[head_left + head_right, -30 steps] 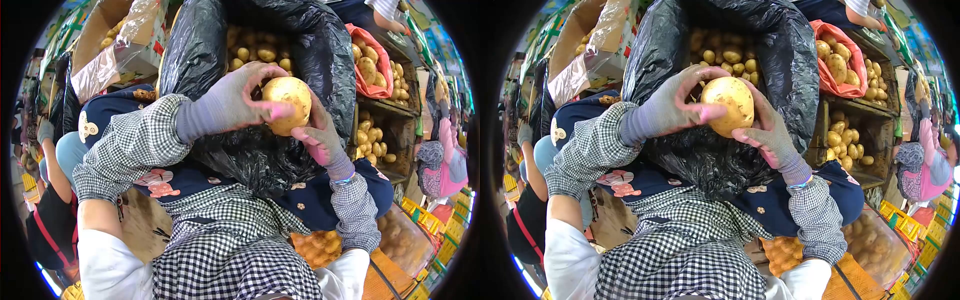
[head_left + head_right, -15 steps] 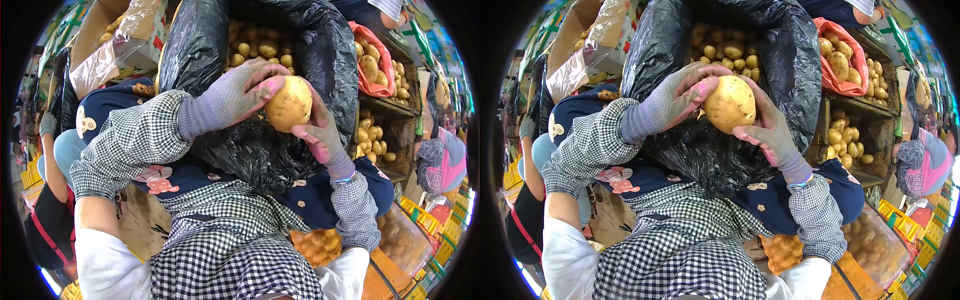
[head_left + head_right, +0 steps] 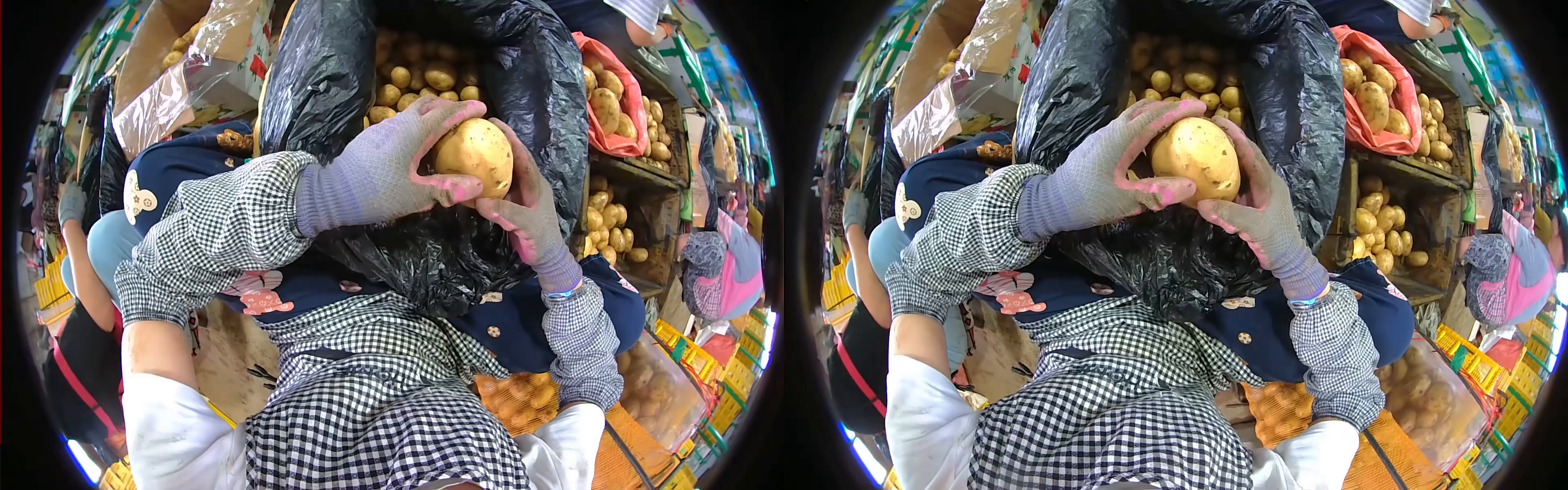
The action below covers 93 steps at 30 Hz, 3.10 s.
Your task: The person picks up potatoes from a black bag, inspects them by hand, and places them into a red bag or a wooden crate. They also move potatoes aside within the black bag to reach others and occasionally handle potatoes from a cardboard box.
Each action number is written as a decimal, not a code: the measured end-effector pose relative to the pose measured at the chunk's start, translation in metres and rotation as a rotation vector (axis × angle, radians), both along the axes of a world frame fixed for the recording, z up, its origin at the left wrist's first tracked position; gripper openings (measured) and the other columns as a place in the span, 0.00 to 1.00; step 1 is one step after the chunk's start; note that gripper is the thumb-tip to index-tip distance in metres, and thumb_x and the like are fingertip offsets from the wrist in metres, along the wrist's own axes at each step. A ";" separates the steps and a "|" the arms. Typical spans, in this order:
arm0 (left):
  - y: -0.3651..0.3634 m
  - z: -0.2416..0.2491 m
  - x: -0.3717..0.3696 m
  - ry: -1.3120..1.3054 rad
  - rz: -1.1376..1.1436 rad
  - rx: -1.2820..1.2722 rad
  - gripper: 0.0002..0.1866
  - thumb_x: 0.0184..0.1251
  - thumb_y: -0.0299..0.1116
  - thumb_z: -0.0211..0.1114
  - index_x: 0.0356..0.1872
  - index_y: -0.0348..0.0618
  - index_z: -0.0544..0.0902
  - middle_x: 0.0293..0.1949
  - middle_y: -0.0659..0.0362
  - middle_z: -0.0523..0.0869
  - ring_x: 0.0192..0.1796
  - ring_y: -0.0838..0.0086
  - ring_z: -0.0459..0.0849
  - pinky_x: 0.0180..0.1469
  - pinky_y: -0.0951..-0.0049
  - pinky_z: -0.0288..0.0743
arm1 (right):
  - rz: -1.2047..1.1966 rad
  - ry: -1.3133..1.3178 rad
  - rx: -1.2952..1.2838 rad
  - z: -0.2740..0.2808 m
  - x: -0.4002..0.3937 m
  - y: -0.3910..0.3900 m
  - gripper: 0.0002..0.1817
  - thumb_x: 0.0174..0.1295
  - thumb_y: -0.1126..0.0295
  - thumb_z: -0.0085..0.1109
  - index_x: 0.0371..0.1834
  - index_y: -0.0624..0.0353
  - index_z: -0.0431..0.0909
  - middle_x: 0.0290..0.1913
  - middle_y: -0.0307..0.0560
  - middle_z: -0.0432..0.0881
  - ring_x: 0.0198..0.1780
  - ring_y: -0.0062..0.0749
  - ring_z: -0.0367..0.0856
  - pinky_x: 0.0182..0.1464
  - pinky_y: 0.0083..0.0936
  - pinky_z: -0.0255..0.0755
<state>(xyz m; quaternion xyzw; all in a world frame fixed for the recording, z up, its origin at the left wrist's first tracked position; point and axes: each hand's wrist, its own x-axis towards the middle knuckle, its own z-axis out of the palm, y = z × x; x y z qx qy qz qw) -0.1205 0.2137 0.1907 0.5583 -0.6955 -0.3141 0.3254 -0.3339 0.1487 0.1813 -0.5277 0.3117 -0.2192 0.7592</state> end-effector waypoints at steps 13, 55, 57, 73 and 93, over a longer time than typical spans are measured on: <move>-0.007 -0.004 -0.005 0.622 -0.036 0.154 0.45 0.47 0.34 0.81 0.67 0.43 0.66 0.63 0.59 0.69 0.66 0.71 0.70 0.69 0.69 0.65 | -0.106 0.199 -0.752 -0.001 0.000 -0.005 0.46 0.41 0.72 0.78 0.68 0.60 0.66 0.64 0.51 0.74 0.66 0.40 0.73 0.67 0.31 0.66; -0.008 -0.018 -0.002 0.673 -0.035 0.162 0.49 0.45 0.37 0.83 0.69 0.42 0.64 0.65 0.58 0.71 0.67 0.71 0.71 0.71 0.68 0.64 | -0.051 0.014 -0.455 -0.010 -0.003 -0.005 0.48 0.48 0.76 0.72 0.74 0.59 0.56 0.68 0.48 0.66 0.70 0.33 0.65 0.67 0.28 0.66; -0.010 -0.015 -0.002 0.749 -0.065 0.217 0.44 0.52 0.39 0.78 0.70 0.42 0.64 0.66 0.57 0.71 0.66 0.71 0.71 0.71 0.68 0.64 | -0.075 0.011 -0.378 -0.006 -0.006 -0.006 0.47 0.48 0.73 0.74 0.73 0.58 0.58 0.68 0.48 0.67 0.69 0.33 0.67 0.66 0.29 0.69; -0.112 -0.198 0.038 -0.895 -0.395 0.987 0.24 0.55 0.46 0.69 0.51 0.46 0.85 0.47 0.52 0.87 0.49 0.63 0.85 0.51 0.64 0.79 | -0.933 0.420 -0.604 -0.079 -0.263 -0.375 0.22 0.64 0.73 0.60 0.60 0.65 0.70 0.60 0.54 0.75 0.62 0.39 0.73 0.64 0.32 0.70; -0.073 -0.270 -0.030 -0.677 -0.241 1.117 0.29 0.60 0.55 0.60 0.55 0.45 0.82 0.54 0.51 0.83 0.56 0.61 0.81 0.56 0.64 0.75 | -0.511 -0.257 0.451 0.073 -0.122 -0.056 0.31 0.74 0.59 0.42 0.72 0.71 0.56 0.66 0.59 0.71 0.60 0.42 0.77 0.61 0.36 0.75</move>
